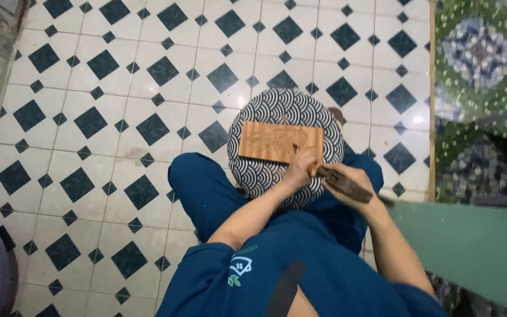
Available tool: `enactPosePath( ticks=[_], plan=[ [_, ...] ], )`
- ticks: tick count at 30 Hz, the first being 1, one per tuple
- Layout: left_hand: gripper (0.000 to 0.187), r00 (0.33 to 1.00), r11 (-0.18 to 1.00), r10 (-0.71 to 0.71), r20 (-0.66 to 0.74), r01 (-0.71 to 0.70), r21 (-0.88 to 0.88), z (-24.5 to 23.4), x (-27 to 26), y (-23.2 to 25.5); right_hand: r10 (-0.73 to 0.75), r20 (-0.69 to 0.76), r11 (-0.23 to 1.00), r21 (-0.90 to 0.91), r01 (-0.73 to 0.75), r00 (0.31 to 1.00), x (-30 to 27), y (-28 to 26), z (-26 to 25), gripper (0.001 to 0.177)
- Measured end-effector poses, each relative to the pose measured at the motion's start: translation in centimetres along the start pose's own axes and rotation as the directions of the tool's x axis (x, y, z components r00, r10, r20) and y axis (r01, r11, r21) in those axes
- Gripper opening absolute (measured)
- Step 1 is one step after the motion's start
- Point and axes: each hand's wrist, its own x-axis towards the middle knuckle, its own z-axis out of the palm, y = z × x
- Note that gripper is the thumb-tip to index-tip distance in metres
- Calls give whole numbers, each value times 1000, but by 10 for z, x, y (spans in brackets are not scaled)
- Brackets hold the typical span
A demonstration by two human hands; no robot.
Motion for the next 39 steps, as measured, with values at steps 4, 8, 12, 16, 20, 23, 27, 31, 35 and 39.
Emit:
enactPosePath(
  ticks=[4,8,12,16,20,23,27,31,35,39],
  plan=[
    [35,1000,999,-20,-13,21,28,-12,13,25,-51,-35,998,-31,50,998,3,27,6,31],
    [28,997,998,-59,-46,58,-15,-12,19,30,-131,-108,987,-111,119,985,7,45,19,39],
    [32,988,983,-149,-48,143,-113,-26,24,57,-234,-160,960,-197,201,959,1,73,26,48],
    [34,973,987,-159,-167,153,-48,-52,57,46,-291,-193,938,-249,240,937,-5,79,17,55],
    [28,950,926,-311,15,306,-222,-75,81,23,-271,-230,963,-77,260,935,6,20,-18,44],
    [31,957,937,-249,148,277,-213,-75,74,4,-316,-266,949,-66,310,911,26,8,-28,50],
    [42,957,963,-175,233,216,-164,-68,74,-1,-330,-250,938,23,347,910,66,-20,-16,40],
    [22,915,903,-263,307,345,-255,-90,85,9,-206,-9,978,40,206,979,81,-45,-23,37],
    [29,887,829,-356,295,445,-339,-100,82,-2,-209,-110,975,56,216,972,80,-65,-42,42],
    [25,858,819,-400,322,492,-294,-111,90,23,-252,-153,967,-74,244,955,85,-75,-17,37]
  ],
)
